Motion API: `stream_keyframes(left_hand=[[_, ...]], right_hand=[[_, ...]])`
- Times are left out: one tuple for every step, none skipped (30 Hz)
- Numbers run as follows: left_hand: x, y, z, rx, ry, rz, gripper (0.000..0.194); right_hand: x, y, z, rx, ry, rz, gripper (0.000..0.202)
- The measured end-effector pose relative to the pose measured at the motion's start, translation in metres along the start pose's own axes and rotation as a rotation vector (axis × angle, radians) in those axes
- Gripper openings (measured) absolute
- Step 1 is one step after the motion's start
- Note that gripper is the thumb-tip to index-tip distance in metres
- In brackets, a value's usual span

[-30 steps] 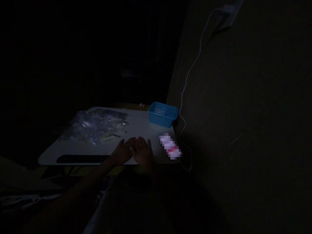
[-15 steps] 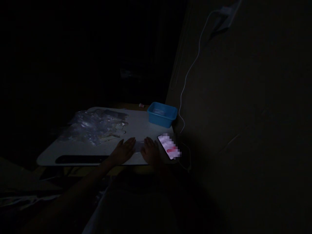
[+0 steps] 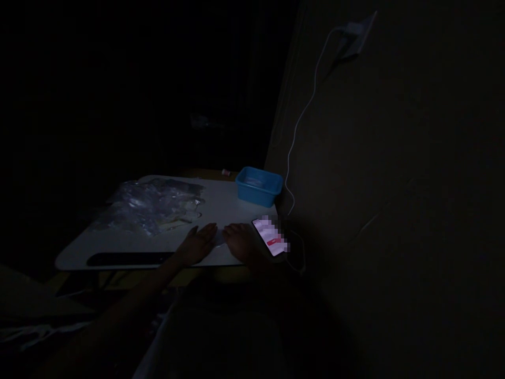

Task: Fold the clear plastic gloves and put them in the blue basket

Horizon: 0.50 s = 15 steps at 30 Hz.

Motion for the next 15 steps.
stream_keyframes(left_hand=[[0.0, 0.0, 0.0, 0.002, 0.002, 0.003, 0.05], [0.0, 0.0, 0.0, 0.003, 0.005, 0.007, 0.05], [0.0, 0.0, 0.0, 0.001, 0.009, 0.012, 0.049], [0.0, 0.001, 0.0, -0.001, 0.014, 0.018, 0.049], [-0.001, 0.0, 0.0, -0.007, 0.023, 0.026, 0.049], [-0.001, 0.0, 0.0, -0.014, 0.033, 0.037, 0.049], [-0.002, 0.0, 0.0, -0.021, 0.043, 0.056, 0.048], [-0.003, -0.001, 0.0, -0.03, 0.05, 0.084, 0.048], [-0.004, -0.002, 0.0, -0.046, 0.058, 0.122, 0.048], [-0.005, -0.004, -0.001, -0.066, 0.067, 0.173, 0.048], [-0.005, -0.007, -0.001, -0.09, 0.08, 0.238, 0.048], [-0.005, -0.01, -0.002, -0.121, 0.1, 0.318, 0.049], [-0.005, -0.014, -0.002, -0.164, 0.134, 0.409, 0.051], [-0.005, -0.019, -0.002, -0.213, 0.178, 0.502, 0.053], [-0.004, -0.025, -0.002, -0.262, 0.225, 0.582, 0.056]], right_hand=[[0.001, 0.0, 0.0, 0.018, 0.009, 0.001, 0.03], [0.003, 0.0, 0.001, 0.043, 0.02, -0.002, 0.028], [0.005, 0.001, 0.002, 0.067, 0.028, -0.009, 0.025], [0.007, 0.001, 0.003, 0.086, 0.033, -0.02, 0.023], [0.008, 0.0, 0.003, 0.096, 0.034, -0.036, 0.021], [0.008, 0.0, 0.004, 0.104, 0.036, -0.055, 0.019], [0.008, -0.001, 0.004, 0.111, 0.04, -0.076, 0.018], [0.007, 0.0, 0.005, 0.118, 0.048, -0.099, 0.018], [0.006, 0.0, 0.004, 0.131, 0.061, -0.123, 0.018], [0.004, 0.002, 0.004, 0.149, 0.076, -0.149, 0.018], [0.003, 0.003, 0.004, 0.171, 0.089, -0.183, 0.018], [0.002, 0.006, 0.004, 0.204, 0.102, -0.227, 0.018], [0.001, 0.01, 0.004, 0.249, 0.114, -0.285, 0.018], [0.002, 0.014, 0.004, 0.308, 0.13, -0.361, 0.018], [0.003, 0.019, 0.004, 0.372, 0.142, -0.453, 0.018]])
Point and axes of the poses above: each hand's wrist, its own z-axis away from the middle knuckle, its own x-axis out of the palm, y = z × x, the point moved 5 cm from there along -z, towards the middle knuckle, and after that the axes turned 12 degrees about y, right-handed, at the moved point
